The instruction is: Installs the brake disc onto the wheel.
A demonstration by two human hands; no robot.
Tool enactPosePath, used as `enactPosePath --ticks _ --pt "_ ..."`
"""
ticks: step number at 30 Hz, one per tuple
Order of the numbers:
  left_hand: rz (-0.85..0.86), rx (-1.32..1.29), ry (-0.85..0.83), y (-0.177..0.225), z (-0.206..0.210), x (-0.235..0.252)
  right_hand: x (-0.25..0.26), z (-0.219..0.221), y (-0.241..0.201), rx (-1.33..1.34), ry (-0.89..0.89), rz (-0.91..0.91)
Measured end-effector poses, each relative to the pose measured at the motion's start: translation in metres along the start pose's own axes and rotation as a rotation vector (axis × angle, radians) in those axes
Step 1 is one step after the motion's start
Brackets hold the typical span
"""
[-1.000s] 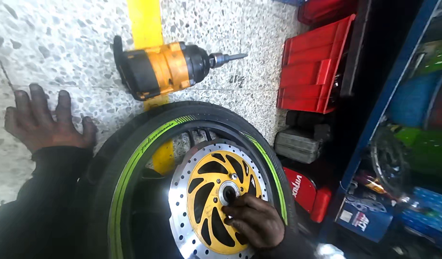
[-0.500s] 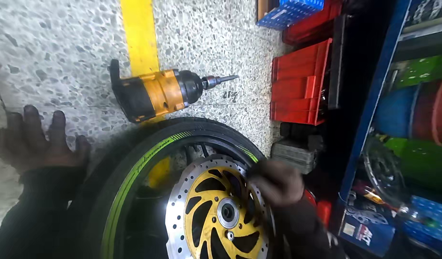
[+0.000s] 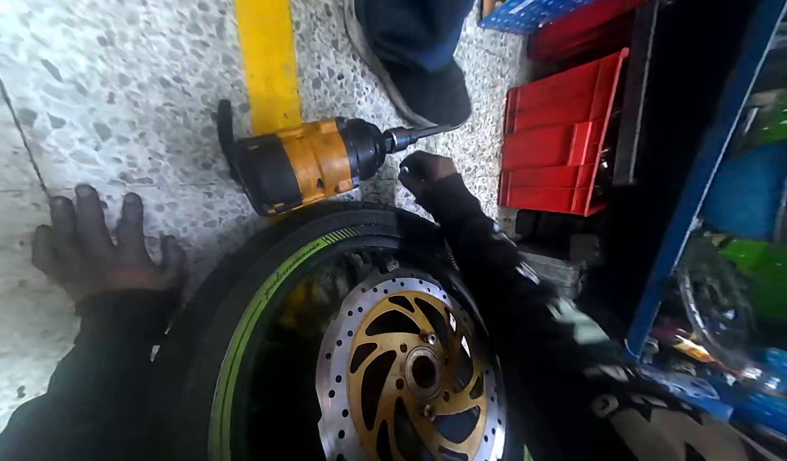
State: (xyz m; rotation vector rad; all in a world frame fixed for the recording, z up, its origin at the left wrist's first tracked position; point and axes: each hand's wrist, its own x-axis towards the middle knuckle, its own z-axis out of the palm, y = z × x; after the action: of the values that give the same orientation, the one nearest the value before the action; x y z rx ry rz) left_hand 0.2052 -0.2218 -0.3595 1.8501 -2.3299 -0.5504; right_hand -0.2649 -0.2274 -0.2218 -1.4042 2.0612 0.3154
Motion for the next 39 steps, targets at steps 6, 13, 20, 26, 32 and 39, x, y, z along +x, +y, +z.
enactPosePath --ticks 6,13,20,26,32,39 --pt "-0.002 -0.012 0.01 0.002 -0.001 0.0 -0.193 -0.001 -0.045 0.338 0.031 -0.537" --pt "-0.021 -0.022 -0.035 0.003 -0.004 -0.001 -0.257 0.044 -0.04 0.377 0.125 -0.359" --pt "-0.005 -0.008 -0.027 0.007 -0.008 -0.001 -0.258 0.043 -0.043 0.288 0.08 -0.388" --pt "-0.016 -0.006 -0.025 0.001 -0.002 0.0 -0.257 0.058 -0.046 0.257 0.237 -0.355" --pt "-0.01 0.004 -0.007 0.001 0.001 -0.002 -0.265 0.064 -0.045 0.387 0.341 -0.256" --pt "-0.022 0.006 -0.038 0.003 -0.004 0.0 -0.261 0.072 -0.045 0.389 0.408 -0.355"
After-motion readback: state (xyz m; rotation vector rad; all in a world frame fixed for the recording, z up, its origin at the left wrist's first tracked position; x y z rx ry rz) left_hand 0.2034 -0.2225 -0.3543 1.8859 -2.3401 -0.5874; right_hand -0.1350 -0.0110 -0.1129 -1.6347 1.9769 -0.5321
